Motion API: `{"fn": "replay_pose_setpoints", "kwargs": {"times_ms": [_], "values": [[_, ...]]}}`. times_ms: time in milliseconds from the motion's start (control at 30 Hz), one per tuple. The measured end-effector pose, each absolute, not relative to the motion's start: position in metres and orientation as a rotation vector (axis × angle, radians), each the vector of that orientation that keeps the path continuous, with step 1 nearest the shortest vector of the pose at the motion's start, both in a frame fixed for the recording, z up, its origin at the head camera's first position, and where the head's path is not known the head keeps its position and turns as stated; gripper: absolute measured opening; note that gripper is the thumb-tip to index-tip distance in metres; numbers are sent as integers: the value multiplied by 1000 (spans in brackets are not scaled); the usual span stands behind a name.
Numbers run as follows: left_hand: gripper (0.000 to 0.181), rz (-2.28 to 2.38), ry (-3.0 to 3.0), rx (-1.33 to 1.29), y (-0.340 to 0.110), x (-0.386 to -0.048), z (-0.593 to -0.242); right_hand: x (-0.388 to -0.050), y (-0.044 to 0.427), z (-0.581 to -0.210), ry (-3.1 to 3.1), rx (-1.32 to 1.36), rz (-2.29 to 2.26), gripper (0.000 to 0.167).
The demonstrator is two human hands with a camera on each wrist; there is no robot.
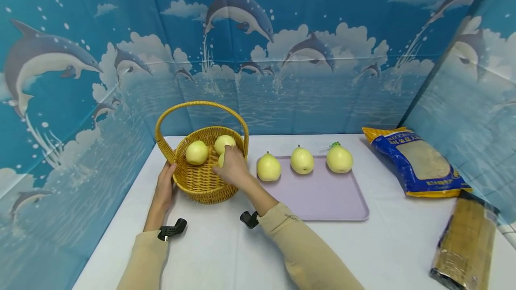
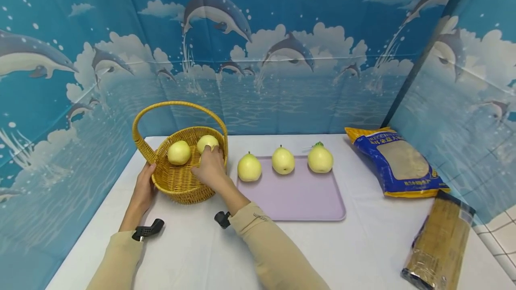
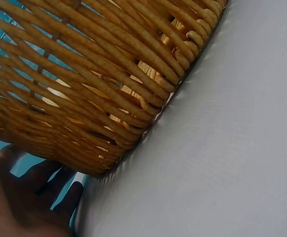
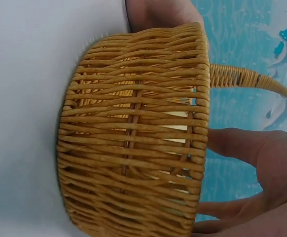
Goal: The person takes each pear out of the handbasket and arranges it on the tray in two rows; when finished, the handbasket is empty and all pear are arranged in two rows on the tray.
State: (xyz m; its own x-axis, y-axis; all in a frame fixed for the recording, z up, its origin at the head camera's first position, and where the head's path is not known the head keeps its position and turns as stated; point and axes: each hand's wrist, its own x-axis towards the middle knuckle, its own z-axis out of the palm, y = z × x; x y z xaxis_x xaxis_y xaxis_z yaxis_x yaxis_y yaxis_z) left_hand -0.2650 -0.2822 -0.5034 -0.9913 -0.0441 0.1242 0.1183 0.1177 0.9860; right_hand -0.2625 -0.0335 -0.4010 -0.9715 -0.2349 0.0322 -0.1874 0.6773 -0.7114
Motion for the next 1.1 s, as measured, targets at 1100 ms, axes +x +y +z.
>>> {"fn": "replay_pose_setpoints", "kwargs": {"times_ms": [1100], "values": [[60,-2019,-2247,-66,-284,-265,-505,-258,-48,-423,2995,-558,-1037,83]]}}
